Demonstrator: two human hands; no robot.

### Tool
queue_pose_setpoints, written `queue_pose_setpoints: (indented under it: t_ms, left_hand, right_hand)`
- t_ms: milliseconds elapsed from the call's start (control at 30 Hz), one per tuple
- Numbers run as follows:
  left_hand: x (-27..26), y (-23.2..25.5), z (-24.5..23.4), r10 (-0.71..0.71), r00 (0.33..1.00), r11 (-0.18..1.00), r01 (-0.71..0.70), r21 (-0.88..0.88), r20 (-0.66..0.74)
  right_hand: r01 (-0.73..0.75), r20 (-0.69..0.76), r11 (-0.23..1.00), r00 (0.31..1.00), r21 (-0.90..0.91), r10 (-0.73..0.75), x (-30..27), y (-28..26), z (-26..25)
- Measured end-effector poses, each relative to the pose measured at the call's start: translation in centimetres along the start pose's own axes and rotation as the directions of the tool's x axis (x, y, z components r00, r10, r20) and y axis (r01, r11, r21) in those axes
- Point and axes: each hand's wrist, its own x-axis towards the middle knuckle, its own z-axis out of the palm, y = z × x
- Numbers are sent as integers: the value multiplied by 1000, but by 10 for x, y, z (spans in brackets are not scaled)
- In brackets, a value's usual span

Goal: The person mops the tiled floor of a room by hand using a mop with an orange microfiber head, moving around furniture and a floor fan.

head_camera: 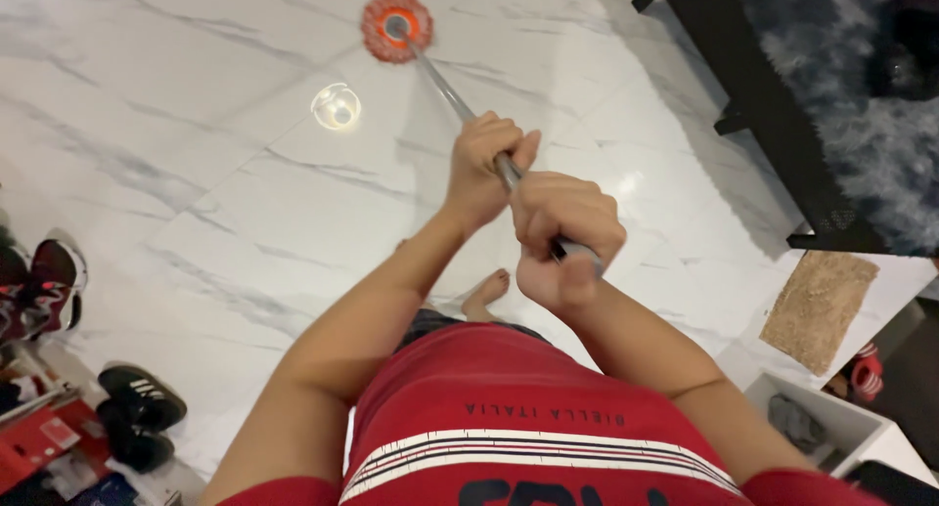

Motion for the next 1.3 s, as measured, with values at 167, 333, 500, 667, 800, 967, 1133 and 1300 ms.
queue_pose_setpoints:
  t_ms: [167, 333, 500, 667, 800, 967, 1133, 1300]
  left_hand:
    - [24, -48, 5, 8, 994, 987, -24, 156, 106]
    - [20, -81, 32, -45, 999, 936, 36, 351, 17]
    - [19, -7, 95, -118, 968, 992, 107, 62, 223]
    - [16, 4, 137, -93, 938, 995, 97, 4, 335]
    - [30, -76, 169, -55, 904, 989, -10, 150, 424]
    - [21, -71, 190, -19, 847, 996, -29, 83, 531]
    - [4, 14, 211, -140, 823, 985, 173, -8, 551]
    - [47, -39, 243, -222, 781, 975, 176, 135, 584]
  right_hand:
    - [73, 8, 987, 997, -144, -72, 0, 47, -11]
    - [-124, 72, 966, 987, -227, 144, -7, 63, -29]
    - [-56, -257, 998, 965, -35, 45, -4, 4, -81]
    - [-44, -355, 993, 935, -114, 1, -12, -4, -110]
    - [-249, -226, 911, 957, -330, 180, -23, 35, -134]
    - [-241, -216, 903, 961, -355, 171, -42, 25, -156]
    - [-3, -279, 951, 956, -308, -87, -44, -4, -180]
    - [-80, -220, 880, 975, -469, -28, -24, 51, -201]
